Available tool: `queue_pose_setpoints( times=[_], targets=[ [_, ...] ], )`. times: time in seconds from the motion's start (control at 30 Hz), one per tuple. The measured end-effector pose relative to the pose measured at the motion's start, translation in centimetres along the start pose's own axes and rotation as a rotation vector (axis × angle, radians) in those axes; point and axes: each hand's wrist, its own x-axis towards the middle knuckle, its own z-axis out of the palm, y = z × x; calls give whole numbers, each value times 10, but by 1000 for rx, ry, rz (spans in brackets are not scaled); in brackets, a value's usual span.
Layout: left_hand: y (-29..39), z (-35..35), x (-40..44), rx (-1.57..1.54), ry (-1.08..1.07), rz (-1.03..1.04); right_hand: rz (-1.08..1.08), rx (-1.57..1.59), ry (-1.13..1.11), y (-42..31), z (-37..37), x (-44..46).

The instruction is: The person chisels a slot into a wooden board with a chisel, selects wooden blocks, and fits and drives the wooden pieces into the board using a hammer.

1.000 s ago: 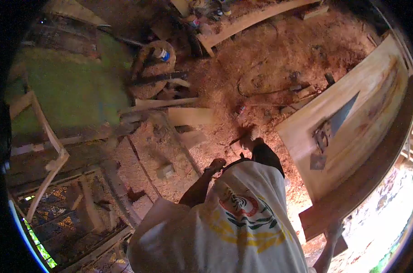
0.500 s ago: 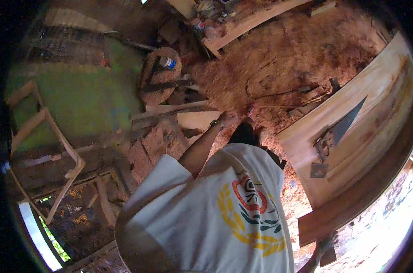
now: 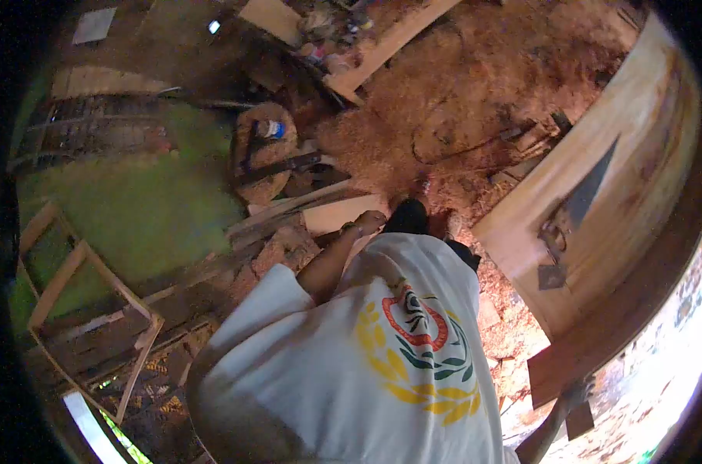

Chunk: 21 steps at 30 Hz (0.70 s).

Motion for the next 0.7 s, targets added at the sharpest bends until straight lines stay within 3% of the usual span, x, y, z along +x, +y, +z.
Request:
queue_pose_setpoints(
  times=[0.13, 0.23, 0.27, 0.33, 0.4, 0.5, 0.57, 0.63, 0.7],
  targets=[
    [2, -52, -10, 144, 26, 20, 94, 73, 214, -15, -41, -5],
    [-25, -107, 12, -4, 38, 225, 161, 197, 275, -64, -80, -2],
    [-40, -124, 27, -247, 19, 138, 177, 276, 273, -88, -95, 1],
    [-76, -173, 57, -288, 238, 366, 195, 442, 238, -142, -132, 4],
    [-99, -228, 72, -340, 440, 411, 197, 637, 137, -206, -169, 8],
    [-121, -331, 74, -670, 688, 191, 203, 898, -146, -303, -235, 6],
    [-167, -401, 95, -861, 688, 108, 107, 1025, -361, -372, -278, -8],
    [-185, -473, 84, -512, 830, -169, -342, 1000, -131, -448, -227, -26],
    [-223, -520, 96, -303, 889, -292, -265, 1252, -481, -479, -323, -55]
  ],
)
